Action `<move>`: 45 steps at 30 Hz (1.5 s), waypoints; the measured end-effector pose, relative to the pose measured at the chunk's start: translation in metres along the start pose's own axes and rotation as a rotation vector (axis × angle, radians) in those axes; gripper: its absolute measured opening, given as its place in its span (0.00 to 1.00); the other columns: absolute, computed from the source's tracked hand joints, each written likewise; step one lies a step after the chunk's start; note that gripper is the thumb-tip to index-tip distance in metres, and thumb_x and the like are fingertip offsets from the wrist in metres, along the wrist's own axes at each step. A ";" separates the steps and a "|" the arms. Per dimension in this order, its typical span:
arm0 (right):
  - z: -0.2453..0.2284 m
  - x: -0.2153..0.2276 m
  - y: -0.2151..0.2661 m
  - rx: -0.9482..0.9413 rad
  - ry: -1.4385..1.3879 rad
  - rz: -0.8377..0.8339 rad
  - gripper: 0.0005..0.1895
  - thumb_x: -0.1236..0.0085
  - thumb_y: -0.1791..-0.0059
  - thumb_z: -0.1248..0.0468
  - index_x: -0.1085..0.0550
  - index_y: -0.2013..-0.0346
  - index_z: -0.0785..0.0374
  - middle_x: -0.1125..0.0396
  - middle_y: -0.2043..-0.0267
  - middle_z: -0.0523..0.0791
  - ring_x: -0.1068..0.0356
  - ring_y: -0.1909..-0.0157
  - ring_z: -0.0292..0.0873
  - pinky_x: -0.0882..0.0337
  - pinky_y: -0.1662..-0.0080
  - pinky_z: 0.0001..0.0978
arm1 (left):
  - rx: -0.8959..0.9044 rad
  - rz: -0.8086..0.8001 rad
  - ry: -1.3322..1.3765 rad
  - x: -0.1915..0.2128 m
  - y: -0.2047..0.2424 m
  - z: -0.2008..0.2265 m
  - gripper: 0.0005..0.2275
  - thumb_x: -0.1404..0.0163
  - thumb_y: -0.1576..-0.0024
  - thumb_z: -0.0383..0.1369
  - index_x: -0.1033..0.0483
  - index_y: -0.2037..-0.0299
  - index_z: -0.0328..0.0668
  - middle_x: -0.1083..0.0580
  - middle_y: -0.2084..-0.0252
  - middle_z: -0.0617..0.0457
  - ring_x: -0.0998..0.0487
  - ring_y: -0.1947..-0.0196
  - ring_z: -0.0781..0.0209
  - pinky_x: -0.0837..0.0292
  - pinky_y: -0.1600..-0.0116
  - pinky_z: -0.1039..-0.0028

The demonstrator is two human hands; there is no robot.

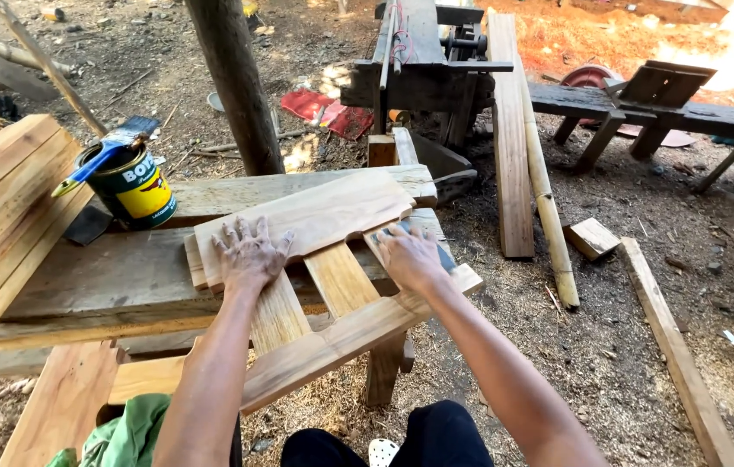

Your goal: Sanding pieces of wooden furniture manually using sandpaper.

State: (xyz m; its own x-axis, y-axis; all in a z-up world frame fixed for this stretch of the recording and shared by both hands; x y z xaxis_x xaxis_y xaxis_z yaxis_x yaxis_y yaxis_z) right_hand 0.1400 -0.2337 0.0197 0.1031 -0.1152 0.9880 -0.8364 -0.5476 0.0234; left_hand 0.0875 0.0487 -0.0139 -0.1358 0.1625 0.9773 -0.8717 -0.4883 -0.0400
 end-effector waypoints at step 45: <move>-0.033 0.000 0.004 0.060 0.004 -0.089 0.18 0.59 0.43 0.54 0.24 0.47 0.55 0.31 0.51 0.46 0.38 0.46 0.47 0.41 0.38 0.51 | -0.022 0.032 0.016 0.005 0.003 0.000 0.38 0.68 0.42 0.64 0.48 0.26 0.53 0.54 0.24 0.35 0.59 0.24 0.31 0.70 0.25 0.41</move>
State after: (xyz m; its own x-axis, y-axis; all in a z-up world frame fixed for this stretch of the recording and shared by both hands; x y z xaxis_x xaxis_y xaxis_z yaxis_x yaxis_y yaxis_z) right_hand 0.1187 -0.2088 0.0246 0.1737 -0.0606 0.9829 -0.7899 -0.6046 0.1024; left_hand 0.0843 0.0484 -0.0094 -0.1711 0.1613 0.9720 -0.8768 -0.4748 -0.0756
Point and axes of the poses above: each hand's wrist, its own y-axis away from the middle knuckle, its own x-axis out of the back of the hand, z = x × y, the point moved 9 cm from there along -y, towards the middle knuckle
